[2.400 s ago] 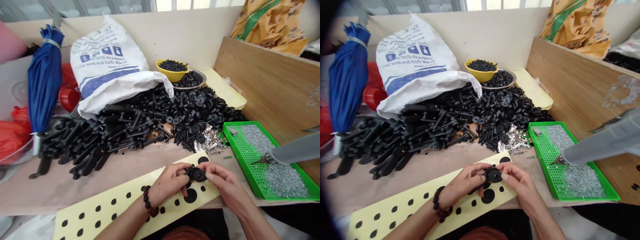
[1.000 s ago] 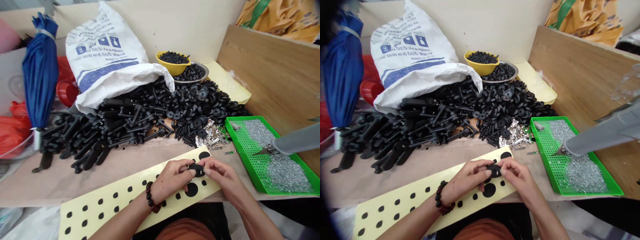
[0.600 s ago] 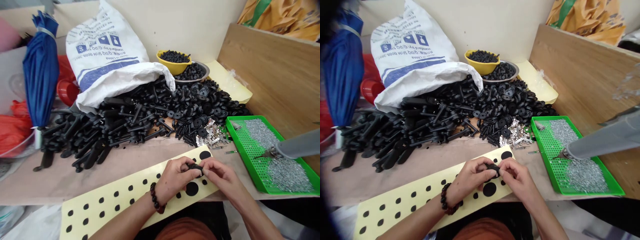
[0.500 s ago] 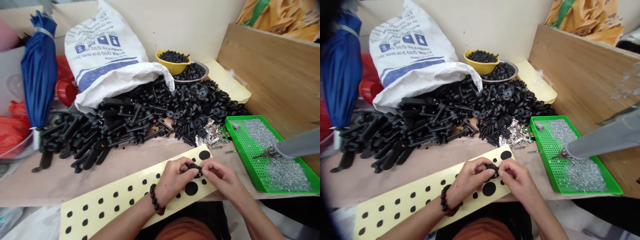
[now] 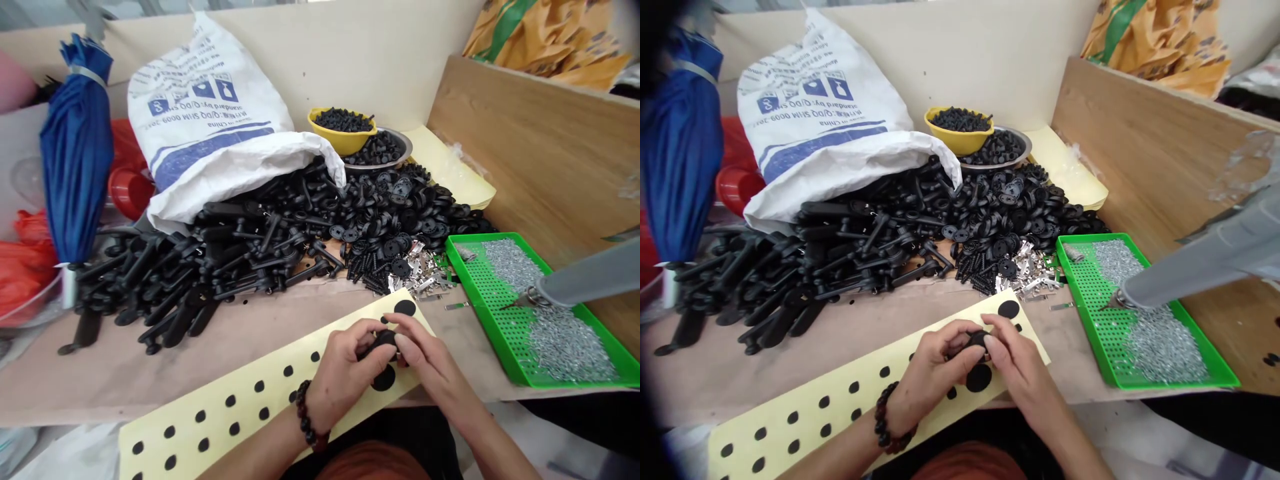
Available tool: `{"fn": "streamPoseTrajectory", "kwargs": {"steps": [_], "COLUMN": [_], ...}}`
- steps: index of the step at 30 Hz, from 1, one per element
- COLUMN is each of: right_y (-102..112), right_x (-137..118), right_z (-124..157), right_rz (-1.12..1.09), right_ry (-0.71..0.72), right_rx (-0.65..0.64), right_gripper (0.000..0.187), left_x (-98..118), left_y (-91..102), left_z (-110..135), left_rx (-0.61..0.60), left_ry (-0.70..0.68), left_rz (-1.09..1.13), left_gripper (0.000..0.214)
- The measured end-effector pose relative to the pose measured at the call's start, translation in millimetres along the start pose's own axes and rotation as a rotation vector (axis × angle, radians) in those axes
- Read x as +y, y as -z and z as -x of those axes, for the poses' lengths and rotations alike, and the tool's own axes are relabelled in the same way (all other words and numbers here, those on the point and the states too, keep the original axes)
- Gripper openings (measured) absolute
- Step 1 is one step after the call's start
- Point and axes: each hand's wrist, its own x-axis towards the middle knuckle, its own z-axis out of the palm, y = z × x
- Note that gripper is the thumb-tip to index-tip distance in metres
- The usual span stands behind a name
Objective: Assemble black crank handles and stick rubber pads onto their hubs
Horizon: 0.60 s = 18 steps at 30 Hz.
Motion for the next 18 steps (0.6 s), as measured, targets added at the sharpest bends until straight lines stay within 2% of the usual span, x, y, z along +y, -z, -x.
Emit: {"fn": "streamPoseTrajectory", "kwargs": {"steps": [4, 6, 8, 12, 14, 16, 18], "right_y": [-14.9, -17.5, -13.7, 7.9, 17.4, 22.0, 23.4], "right_x": [-1.5, -0.9, 0.6, 11.6, 20.4, 29.0, 36.8], "right_z": [6.6, 8.8, 8.4, -1.9, -9.0, -14.3, -17.1], "right_rz": [0.129, 0.163, 0.234, 0.553, 0.764, 0.91, 0.98], "right_ry": [0.142, 0.182, 0.235, 0.384, 0.433, 0.477, 0.509], "right_rx": [-0.011, -0.083, -0.105, 0.139, 0.192, 0.195, 0.165], "right_gripper": [0.031, 0.03, 0.029, 0.022, 0.022, 0.025, 0.029], "left_x": [-1.6, 2.1, 8.6, 19.6, 20.3, 19.2, 18.7], "left_y": [3.4, 18.1, 45.8, 126.6, 160.5, 175.9, 168.7], "left_z": [8.4, 20.8, 43.3, 115.4, 151.9, 176.7, 183.1], "left_rx": [-0.007, -0.022, -0.003, 0.113, 0.162, 0.318, 0.463], "left_ry": [0.024, 0.087, 0.176, 0.433, 0.556, 0.644, 0.619], "left_rz": [0.022, 0.053, -0.022, -0.446, -0.691, -1.001, -1.226], "left_gripper": [0.029, 0.032, 0.034, 0.038, 0.037, 0.036, 0.036]}}
